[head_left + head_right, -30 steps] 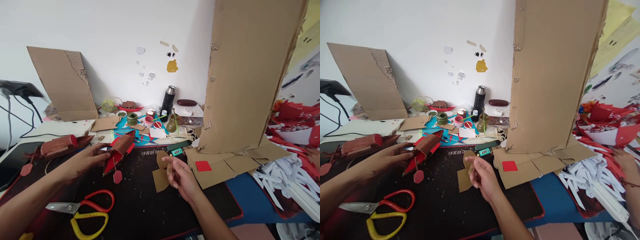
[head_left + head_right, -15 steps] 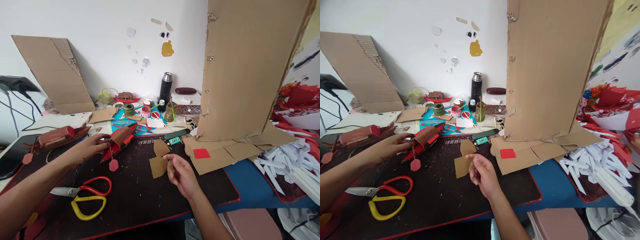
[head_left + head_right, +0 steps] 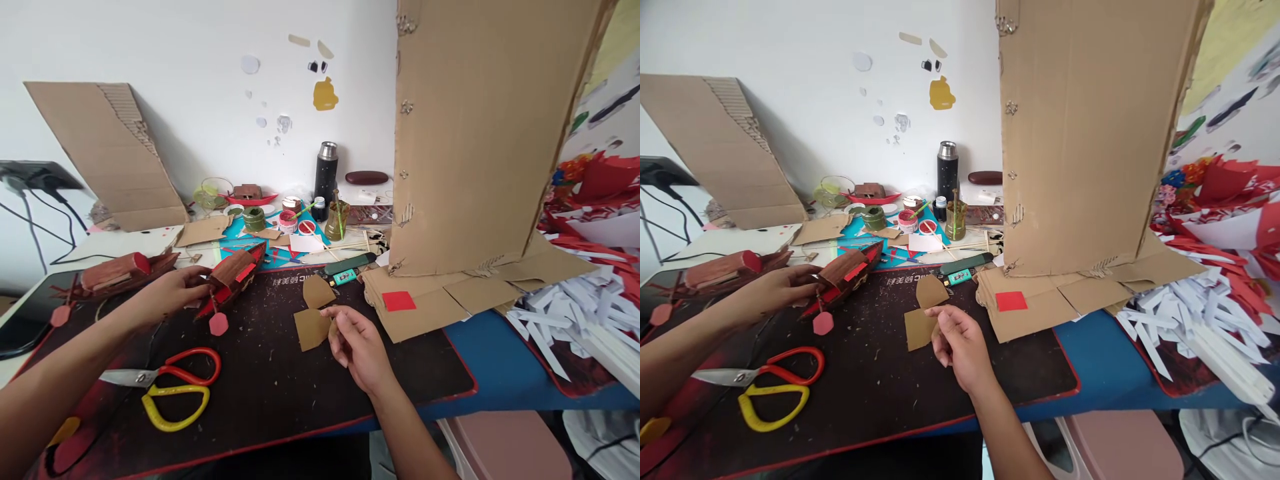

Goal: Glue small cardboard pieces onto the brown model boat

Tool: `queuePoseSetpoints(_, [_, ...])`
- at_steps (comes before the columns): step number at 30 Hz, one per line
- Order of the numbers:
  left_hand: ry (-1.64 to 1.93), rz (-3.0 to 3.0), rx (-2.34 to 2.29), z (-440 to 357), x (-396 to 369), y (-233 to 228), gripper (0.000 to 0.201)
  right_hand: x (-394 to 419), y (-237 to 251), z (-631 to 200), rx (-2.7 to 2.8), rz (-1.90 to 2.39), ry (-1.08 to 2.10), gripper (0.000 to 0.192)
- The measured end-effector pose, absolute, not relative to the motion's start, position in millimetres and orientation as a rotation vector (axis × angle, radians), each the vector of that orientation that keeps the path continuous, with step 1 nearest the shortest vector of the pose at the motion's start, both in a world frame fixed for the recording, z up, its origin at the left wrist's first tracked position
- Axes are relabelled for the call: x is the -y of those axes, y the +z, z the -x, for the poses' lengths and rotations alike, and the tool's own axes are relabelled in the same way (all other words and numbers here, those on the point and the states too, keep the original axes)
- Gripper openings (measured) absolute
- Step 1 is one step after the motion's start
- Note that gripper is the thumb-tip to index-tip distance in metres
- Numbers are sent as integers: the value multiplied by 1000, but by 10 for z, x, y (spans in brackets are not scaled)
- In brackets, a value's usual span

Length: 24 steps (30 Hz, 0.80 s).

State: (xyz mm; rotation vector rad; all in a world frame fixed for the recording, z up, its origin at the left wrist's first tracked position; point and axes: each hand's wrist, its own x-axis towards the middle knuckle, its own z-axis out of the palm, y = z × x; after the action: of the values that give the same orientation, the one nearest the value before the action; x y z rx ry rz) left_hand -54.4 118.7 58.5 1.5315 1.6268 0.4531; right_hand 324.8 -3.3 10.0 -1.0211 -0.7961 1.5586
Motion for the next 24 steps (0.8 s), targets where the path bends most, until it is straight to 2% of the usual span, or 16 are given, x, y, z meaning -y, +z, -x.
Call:
queuePoseSetpoints(8, [410, -1460, -1554, 438, -1160, 659, 75, 32, 99, -3235, 814, 1026, 1553, 65])
queuePoseSetpoints(15, [392, -1449, -1516, 429, -1113, 699, 72, 37, 98, -3235, 837, 1050, 1525, 65])
queuePoseSetpoints(19, [399, -1470, -1564, 449, -1101, 754, 80, 37, 93, -3233, 854, 1052, 1515, 65])
queuePoseSetpoints(24, [425, -1543, -1694, 595, -1083, 974, 100, 41, 86, -3238, 857, 1048, 1513, 63])
